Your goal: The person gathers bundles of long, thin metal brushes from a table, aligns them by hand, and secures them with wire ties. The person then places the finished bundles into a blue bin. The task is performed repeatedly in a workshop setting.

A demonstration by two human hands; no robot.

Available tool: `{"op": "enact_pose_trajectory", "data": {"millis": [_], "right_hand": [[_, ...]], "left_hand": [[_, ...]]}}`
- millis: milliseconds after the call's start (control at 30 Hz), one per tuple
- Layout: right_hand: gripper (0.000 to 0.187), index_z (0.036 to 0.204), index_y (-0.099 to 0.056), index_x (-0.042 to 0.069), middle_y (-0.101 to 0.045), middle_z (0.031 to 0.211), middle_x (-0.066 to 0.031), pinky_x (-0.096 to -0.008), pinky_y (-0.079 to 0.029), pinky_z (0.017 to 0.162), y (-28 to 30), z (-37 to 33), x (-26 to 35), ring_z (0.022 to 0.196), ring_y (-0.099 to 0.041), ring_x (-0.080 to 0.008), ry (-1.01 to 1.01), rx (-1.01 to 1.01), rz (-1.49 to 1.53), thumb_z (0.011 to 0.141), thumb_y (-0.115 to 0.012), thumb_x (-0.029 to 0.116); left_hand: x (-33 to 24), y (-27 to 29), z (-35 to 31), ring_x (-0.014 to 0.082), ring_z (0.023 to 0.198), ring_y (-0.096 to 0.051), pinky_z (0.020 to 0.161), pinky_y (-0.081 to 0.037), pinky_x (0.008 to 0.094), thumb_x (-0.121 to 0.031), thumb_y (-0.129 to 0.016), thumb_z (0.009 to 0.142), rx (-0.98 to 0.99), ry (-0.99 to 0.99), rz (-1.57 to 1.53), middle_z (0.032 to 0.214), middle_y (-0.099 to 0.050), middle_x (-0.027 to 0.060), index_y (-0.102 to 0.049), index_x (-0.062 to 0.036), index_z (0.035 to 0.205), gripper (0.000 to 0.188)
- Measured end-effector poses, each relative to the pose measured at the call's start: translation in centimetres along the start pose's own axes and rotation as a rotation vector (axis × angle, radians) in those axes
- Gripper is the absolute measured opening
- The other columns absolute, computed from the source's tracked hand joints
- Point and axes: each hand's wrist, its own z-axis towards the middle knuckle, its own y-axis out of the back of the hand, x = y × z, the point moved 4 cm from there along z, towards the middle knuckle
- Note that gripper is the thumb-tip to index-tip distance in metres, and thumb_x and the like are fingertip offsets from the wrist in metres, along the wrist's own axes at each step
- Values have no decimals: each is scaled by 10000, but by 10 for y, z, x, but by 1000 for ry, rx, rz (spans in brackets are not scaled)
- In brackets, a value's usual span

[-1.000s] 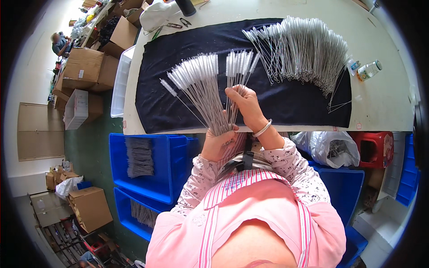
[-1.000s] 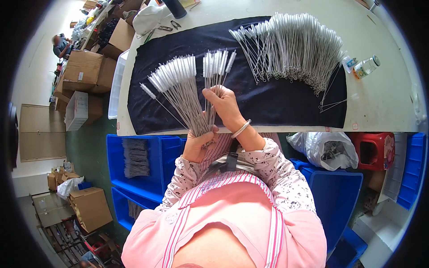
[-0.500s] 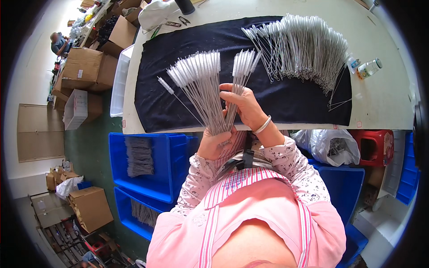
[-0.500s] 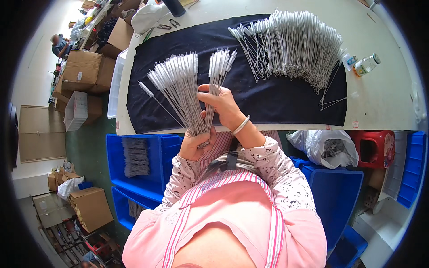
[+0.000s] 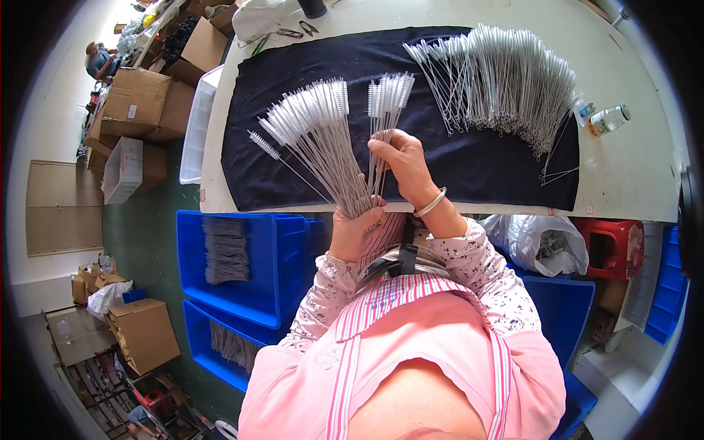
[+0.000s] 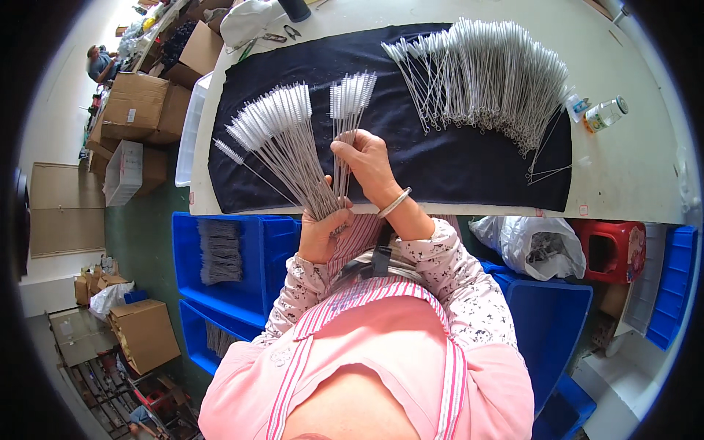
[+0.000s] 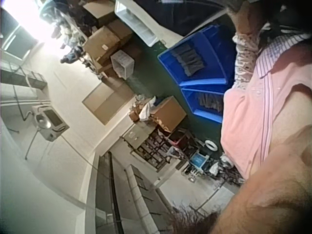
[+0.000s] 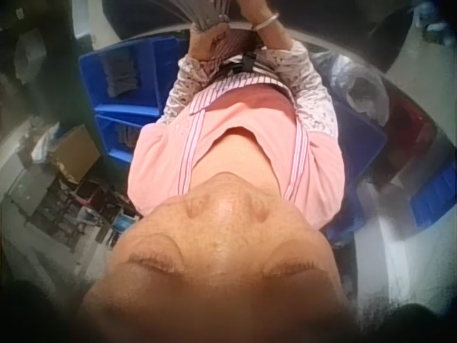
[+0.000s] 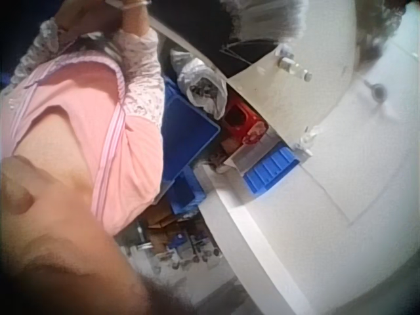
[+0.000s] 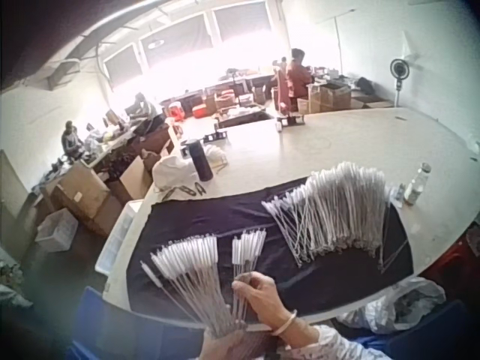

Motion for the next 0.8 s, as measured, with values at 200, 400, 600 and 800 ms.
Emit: {"op": "enact_pose_trajectory", "data": {"millis": [200, 400, 600, 800], "right_hand": [[87, 831, -611, 69, -580, 699, 28, -181, -406, 537, 1, 6, -4, 592, -527, -42, -97, 157, 133, 834, -678, 124], [95, 847, -631, 65, -578, 714, 39, -189, -395, 559, -1, 3, 0, 608, -508, -34, -86, 139, 163, 825, -700, 127], [111, 941, -644, 36, -621, 770, -7, -198, -448, 608, 0, 2, -1, 673, -576, -74, -127, 202, 261, 881, -640, 129], [566, 1111, -561, -2, -626, 800, -72, -353, -472, 789, -6, -6, 9, 768, -611, -216, -336, 387, 633, 976, -336, 499]], "left_hand": [[5, 2, -3, 145, 692, -608, 463, -460, 235, 80, -656, 759, 66, 55, -70, 937, -625, 109, -362, -168, 1394, 743], [2, 0, -5, 147, 690, -609, 468, -461, 236, 89, -636, 757, 46, 65, -55, 936, -623, 108, -359, -169, 1394, 741], [4, 5, -3, 166, 706, -608, 427, -437, 234, 62, -674, 747, 21, 58, -22, 926, -615, 94, -402, -187, 1360, 716], [0, 5, -4, 175, 699, -583, 427, -424, 230, 41, -674, 747, 117, 55, -59, 918, -600, 96, -417, -210, 1351, 703]]}}
